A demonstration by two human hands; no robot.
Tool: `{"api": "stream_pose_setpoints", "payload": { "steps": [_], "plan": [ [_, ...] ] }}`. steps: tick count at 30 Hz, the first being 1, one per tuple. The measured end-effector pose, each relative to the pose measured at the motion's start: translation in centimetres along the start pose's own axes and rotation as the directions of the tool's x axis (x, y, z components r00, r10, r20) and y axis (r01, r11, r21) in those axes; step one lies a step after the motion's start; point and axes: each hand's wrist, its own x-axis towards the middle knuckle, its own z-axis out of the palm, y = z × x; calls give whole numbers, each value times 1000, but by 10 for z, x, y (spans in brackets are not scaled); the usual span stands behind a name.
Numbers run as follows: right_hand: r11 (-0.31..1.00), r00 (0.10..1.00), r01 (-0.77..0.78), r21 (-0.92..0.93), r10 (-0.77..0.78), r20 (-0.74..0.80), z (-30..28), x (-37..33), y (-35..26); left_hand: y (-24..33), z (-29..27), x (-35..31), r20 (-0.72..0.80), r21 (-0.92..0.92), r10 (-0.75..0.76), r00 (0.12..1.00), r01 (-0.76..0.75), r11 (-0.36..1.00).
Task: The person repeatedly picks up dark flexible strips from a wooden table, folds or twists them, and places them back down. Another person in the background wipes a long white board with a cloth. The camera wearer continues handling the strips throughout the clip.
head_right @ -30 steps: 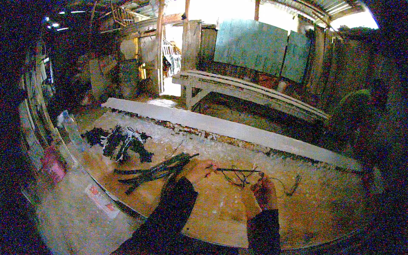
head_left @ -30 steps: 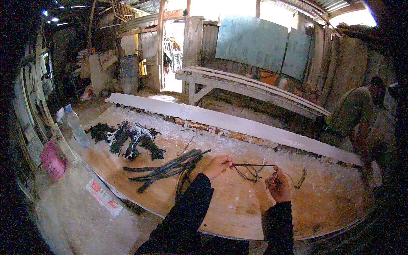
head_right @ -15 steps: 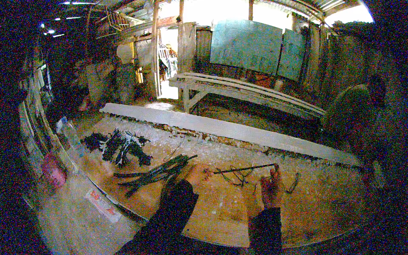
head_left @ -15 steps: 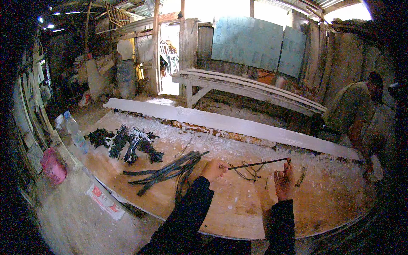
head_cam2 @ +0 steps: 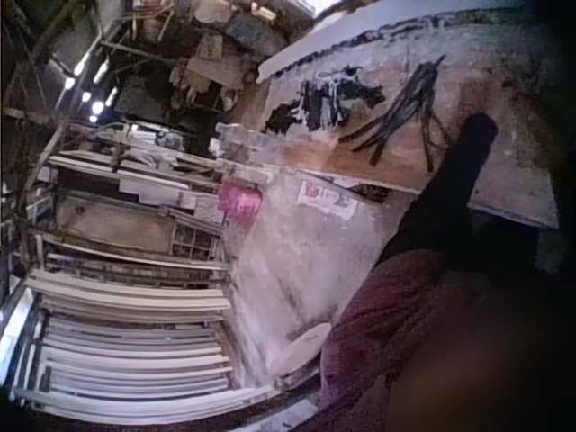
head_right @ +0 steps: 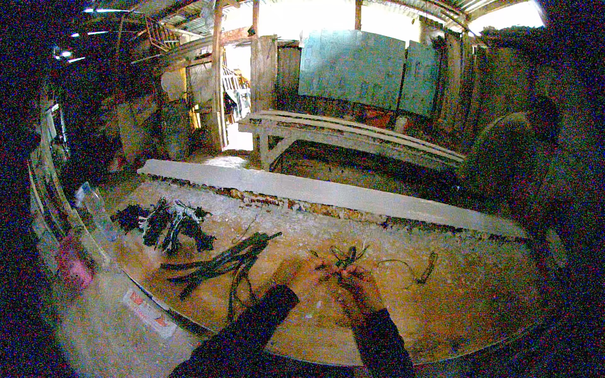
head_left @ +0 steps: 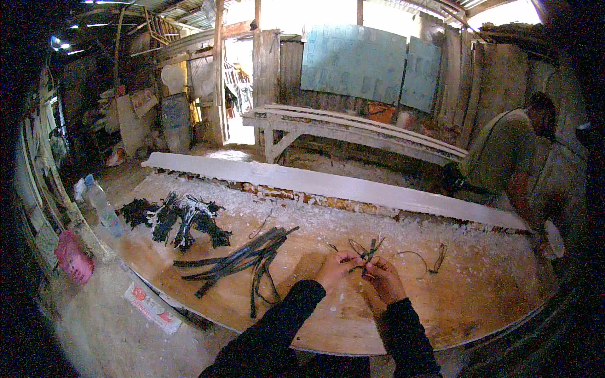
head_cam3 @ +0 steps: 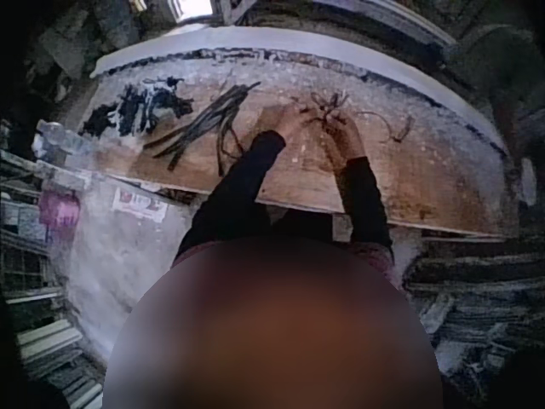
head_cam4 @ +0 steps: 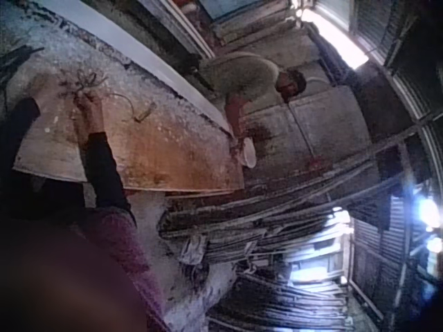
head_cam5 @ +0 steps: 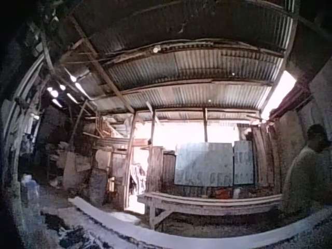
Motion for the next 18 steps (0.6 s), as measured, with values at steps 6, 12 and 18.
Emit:
{"api": "stream_pose_setpoints", "payload": {
  "steps": [6, 12, 18],
  "plan": [
    [993, 996, 44, -114, -52, -73, 5, -2, -1, 7, 4, -7, -68, -63, -182, 981, 178, 982],
    [972, 987, 69, -225, -100, -129, 11, -3, -4, 2, 1, -3, -32, -148, -200, 979, 193, 970],
    [992, 994, 65, -110, -74, -83, 31, -18, -17, -4, -2, -1, 71, -139, -166, 984, 175, 975]
  ]
}}
